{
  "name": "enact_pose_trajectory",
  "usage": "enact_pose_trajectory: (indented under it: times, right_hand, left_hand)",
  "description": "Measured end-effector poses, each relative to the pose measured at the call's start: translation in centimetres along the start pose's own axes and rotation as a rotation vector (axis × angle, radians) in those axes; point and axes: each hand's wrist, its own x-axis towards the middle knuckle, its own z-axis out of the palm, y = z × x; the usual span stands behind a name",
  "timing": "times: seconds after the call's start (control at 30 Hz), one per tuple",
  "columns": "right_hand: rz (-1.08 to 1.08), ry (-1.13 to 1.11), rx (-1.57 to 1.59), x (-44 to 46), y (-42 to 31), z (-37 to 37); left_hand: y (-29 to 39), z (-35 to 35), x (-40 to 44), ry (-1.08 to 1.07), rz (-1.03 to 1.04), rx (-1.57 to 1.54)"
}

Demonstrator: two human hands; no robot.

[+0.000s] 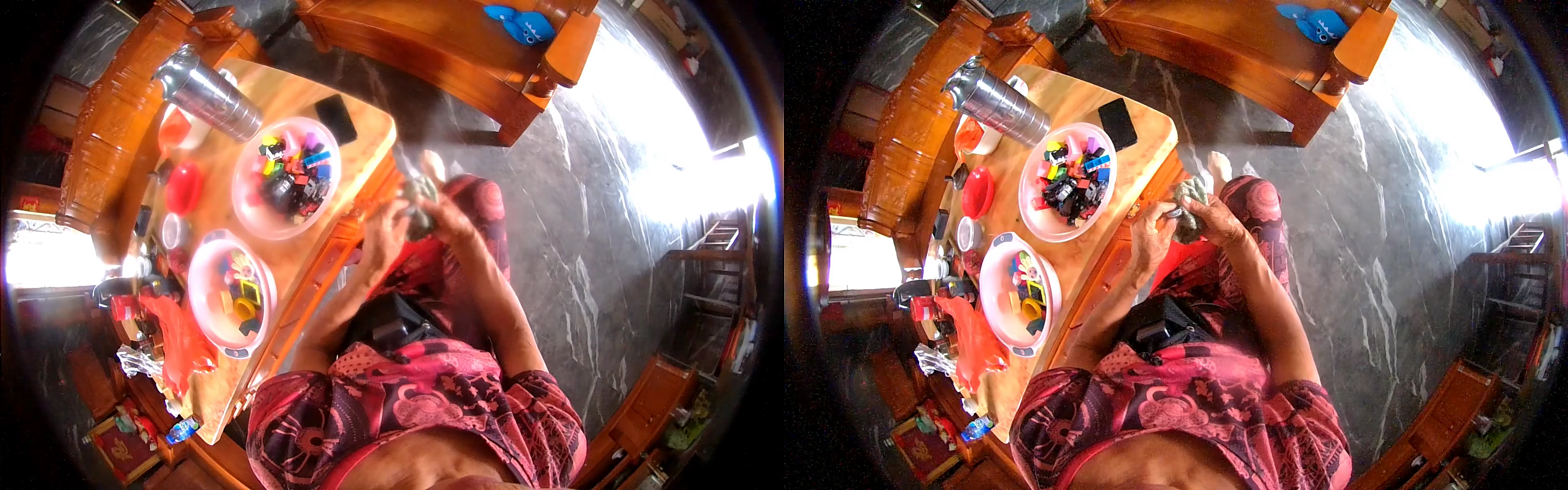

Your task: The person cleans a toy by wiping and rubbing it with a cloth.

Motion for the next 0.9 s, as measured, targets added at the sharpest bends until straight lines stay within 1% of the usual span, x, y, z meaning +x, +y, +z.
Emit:
enact_pose_trajectory:
  times: [0.03,0.17,0.23,0.27,0.3,0.37,0.4,0.47,0.5,0.57,0.6,0.63,0.7,0.73,0.77,0.83,0.9]
  right_hand:
    - [-0.028,0.006,-0.036,0.1,0.1,-0.2]
    - [-0.043,0.062,-0.073,0.2,0.3,-0.5]
    - [-0.093,0.151,-0.162,0.3,0.4,-0.5]
    - [-0.065,0.185,-0.180,0.2,0.3,-0.6]
    - [-0.063,0.188,-0.180,0.1,0.2,-0.5]
    - [-0.137,0.277,-0.144,0.2,0.0,-0.2]
    - [-0.183,0.365,-0.027,0.5,-0.1,0.5]
    - [-0.198,0.370,-0.001,0.8,-0.1,0.4]
    - [-0.217,0.375,0.022,0.9,-0.1,0.3]
    - [-0.196,0.372,0.046,1.2,0.0,0.1]
    - [-0.191,0.366,0.055,1.3,0.1,0.1]
    - [-0.187,0.361,0.064,1.4,0.2,0.1]
    - [-0.183,0.367,0.032,1.5,0.4,0.0]
    - [-0.181,0.375,0.000,1.6,0.5,-0.1]
    - [-0.180,0.376,0.000,1.6,0.5,-0.2]
    - [-0.189,0.365,0.005,1.8,0.6,-0.4]
    - [-0.186,0.378,0.013,1.6,0.5,0.1]
  left_hand:
    - [0.0,0.0,-0.1,-0.003,-0.048,-0.077]
    - [0.5,0.1,0.2,0.014,-0.085,-0.186]
    - [0.9,0.1,0.5,-0.014,-0.190,-0.271]
    - [-0.1,0.6,0.2,-0.012,-0.235,-0.331]
    - [-0.1,0.6,0.3,-0.013,-0.238,-0.333]
    - [0.0,0.4,0.6,-0.010,-0.104,-0.155]
    - [-0.3,0.3,0.6,-0.009,-0.106,-0.154]
    - [-0.9,0.2,0.8,-0.078,-0.282,-0.508]
    - [-0.7,-0.1,1.0,-0.076,-0.286,-0.507]
    - [-0.4,-0.7,1.9,0.050,-0.476,-0.884]
    - [-1.5,-1.0,2.4,0.026,-0.565,-1.009]
    - [-2.3,-1.2,2.1,0.030,-0.567,-1.007]
    - [-3.0,-1.5,1.7,0.022,-0.552,-1.463]
    - [-3.1,-1.4,1.8,0.080,-0.633,-1.455]
    - [-3.2,-1.4,1.7,0.080,-0.635,-1.455]
    - [-2.9,-1.6,1.7,0.080,-0.706,-1.677]
    - [-3.1,-1.5,1.5,0.073,-0.681,-1.660]
